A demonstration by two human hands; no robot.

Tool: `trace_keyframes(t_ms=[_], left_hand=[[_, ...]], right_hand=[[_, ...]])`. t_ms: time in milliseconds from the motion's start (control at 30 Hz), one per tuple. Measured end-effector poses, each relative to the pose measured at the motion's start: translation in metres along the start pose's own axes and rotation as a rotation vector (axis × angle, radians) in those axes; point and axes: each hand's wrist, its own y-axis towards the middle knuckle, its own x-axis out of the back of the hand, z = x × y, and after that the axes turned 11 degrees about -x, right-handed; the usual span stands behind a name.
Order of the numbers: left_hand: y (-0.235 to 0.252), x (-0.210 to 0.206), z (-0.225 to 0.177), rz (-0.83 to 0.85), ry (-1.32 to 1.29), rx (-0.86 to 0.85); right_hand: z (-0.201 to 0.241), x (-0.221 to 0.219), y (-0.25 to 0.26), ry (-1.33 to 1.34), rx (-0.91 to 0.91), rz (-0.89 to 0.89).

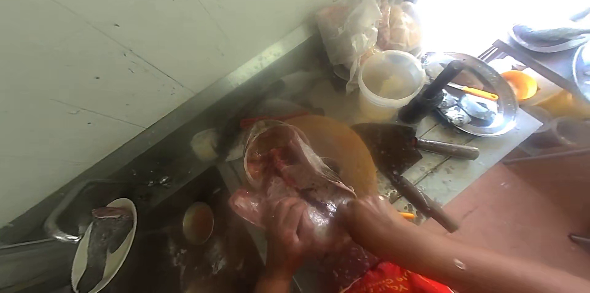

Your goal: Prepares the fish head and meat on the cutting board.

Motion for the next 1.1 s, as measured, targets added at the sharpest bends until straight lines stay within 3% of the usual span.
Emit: trace_keyframes(t_ms=[200, 367, 533, 633, 733, 867, 1000, 1100], left_hand=[[0.0, -0.002, -0.001, -0.01, -0.031, 0.006], [-0.002, -0.01, -0.006, -0.028, 0.044, 0.025], [-0.007, -0.01, -0.002, -0.026, 0.02, 0.006], [-0.005, -0.01, -0.003, -0.034, 0.022, 0.018], [-0.006, -0.008, -0.005, -0.035, 0.037, 0.077], [-0.007, -0.007, 0.001, -0.027, -0.023, 0.063], [-0.01, -0.008, 0.006, -0.057, -0.028, 0.04], [-0.01, -0.01, 0.003, -0.06, -0.017, 0.076]], right_hand=[[-0.007, 0.02, 0.032, -0.218, 0.185, -0.159], [0.013, 0.05, 0.057, -0.452, 0.472, -0.247], [0.062, 0.088, 0.089, -0.615, 0.371, -0.215], [0.071, 0.102, 0.06, -0.644, 0.321, -0.16], [0.077, 0.093, 0.033, -0.701, 0.334, -0.008], [0.068, 0.08, 0.076, -0.632, 0.352, -0.13], [0.086, 0.11, 0.048, -0.754, 0.169, 0.008], [0.083, 0.087, 0.044, -0.719, 0.257, 0.053]])
